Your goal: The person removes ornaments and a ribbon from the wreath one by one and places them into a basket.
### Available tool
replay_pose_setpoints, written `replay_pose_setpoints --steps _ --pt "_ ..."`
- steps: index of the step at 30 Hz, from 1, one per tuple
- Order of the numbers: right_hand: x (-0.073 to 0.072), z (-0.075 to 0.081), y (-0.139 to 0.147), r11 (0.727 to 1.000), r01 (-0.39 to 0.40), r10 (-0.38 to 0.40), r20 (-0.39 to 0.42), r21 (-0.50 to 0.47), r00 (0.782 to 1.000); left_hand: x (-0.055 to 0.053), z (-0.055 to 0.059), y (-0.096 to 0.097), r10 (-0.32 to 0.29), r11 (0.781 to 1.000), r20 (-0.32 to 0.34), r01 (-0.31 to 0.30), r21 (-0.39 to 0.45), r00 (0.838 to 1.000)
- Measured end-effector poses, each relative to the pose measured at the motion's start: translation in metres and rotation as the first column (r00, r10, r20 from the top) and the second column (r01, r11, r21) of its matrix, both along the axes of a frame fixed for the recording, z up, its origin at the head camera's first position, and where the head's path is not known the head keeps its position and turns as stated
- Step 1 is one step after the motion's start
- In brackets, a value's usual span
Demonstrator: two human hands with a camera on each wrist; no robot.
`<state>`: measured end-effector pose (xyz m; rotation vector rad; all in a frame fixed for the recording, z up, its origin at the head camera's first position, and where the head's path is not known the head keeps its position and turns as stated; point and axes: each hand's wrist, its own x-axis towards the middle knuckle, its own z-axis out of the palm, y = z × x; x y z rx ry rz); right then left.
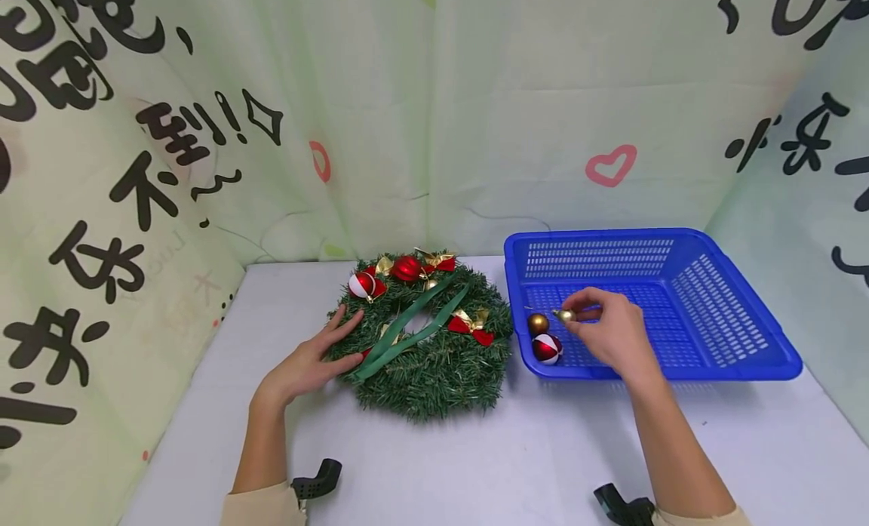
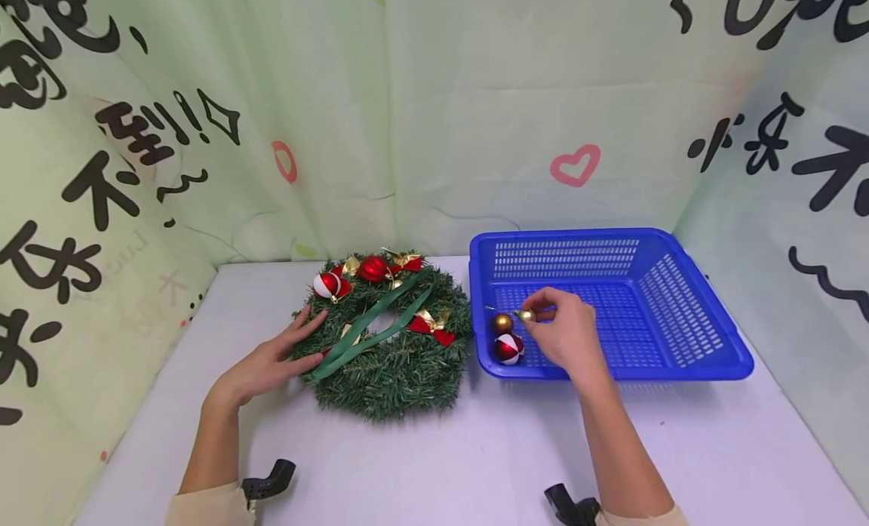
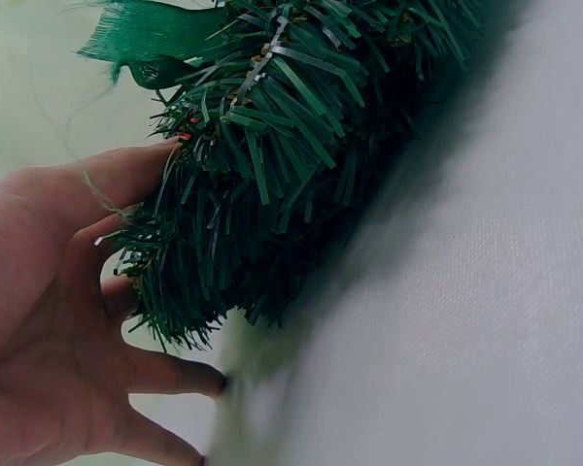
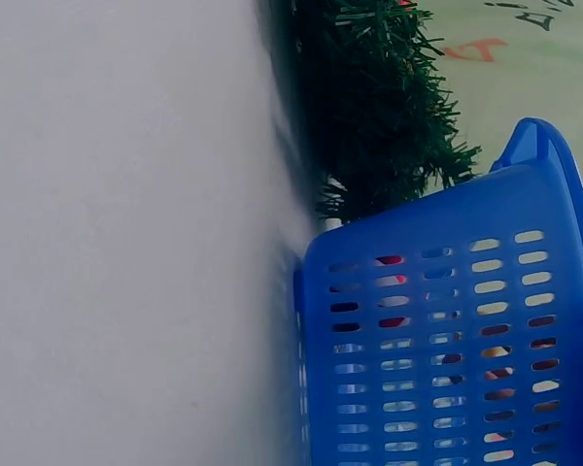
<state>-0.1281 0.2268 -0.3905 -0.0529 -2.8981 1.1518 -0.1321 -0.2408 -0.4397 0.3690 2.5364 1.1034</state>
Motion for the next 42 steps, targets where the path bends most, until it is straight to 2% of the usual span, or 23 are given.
replay_pose_setpoints --steps 7,27,42 --pt "-0.0017 -0.0054 0.0022 1.0 -0.008 0.008 -0.002 0.001 1.0 0.0001 0.0004 0.0005 0.004 1.0 0.003 -0.004 0.003 1.0" --pt "-0.006 -0.0068 -0.0013 0.999 -0.029 0.027 0.095 0.027 0.995 0.0005 -0.0006 0.0006 0.005 1.0 0.007 -0.005 0.021 1.0" --pt "-0.006 -0.0082 0.001 0.998 -0.051 0.047 0.135 0.025 0.99 0.0008 0.0002 0.0007 0.009 1.0 0.007 -0.009 0.015 1.0"
